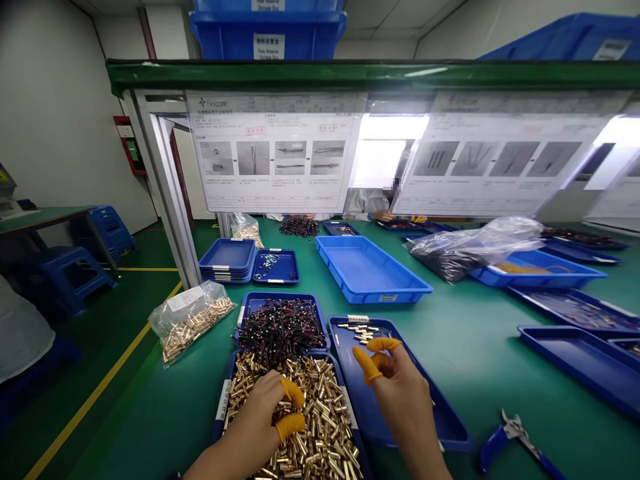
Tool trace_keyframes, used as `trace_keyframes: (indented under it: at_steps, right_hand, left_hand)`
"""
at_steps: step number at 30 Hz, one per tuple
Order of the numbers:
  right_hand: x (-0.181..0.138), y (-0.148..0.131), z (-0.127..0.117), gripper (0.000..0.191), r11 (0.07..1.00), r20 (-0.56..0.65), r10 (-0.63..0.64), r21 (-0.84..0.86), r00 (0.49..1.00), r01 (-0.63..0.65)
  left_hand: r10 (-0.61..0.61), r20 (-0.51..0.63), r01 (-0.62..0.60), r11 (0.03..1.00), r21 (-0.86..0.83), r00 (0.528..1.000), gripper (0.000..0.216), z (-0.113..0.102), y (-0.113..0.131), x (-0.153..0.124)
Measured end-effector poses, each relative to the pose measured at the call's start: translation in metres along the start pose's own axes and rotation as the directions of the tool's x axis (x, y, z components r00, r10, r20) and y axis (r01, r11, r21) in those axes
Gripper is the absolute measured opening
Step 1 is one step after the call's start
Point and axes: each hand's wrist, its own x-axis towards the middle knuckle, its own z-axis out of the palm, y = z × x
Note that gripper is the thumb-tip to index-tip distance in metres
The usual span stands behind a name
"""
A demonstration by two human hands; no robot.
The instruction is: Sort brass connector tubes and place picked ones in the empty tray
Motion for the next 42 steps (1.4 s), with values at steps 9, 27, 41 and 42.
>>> trace_keyframes:
  at_steps: [9,27,41,42]
  right_hand:
    - [-0.007,-0.001,0.057,0.011,0.858,0.422,-0.197,-0.363,0.885,0.364]
    - [-0.003,0.012,0.057,0.005,0.793,0.417,-0.222,-0.449,0.881,0.412]
    - [-0.013,0.006,0.039,0.04,0.979,0.383,-0.186,-0.007,0.905,0.205]
    - [-0.016,0.004,0.038,0.039,0.987,0.372,-0.16,0.084,0.915,0.138]
  left_hand:
    - [-0.005,0.021,-0.003,0.948,0.319,1.0,0.007,0.006,-0.003,0.004]
    - [0.096,0.019,-0.097,0.938,0.334,0.995,0.036,0.008,-0.009,-0.002]
    - [-0.08,-0.167,0.068,0.995,-0.076,0.983,0.009,0.003,0.0,0.003]
    - [-0.079,-0.154,0.07,0.995,-0.067,0.985,0.009,0.003,0.0,0.003]
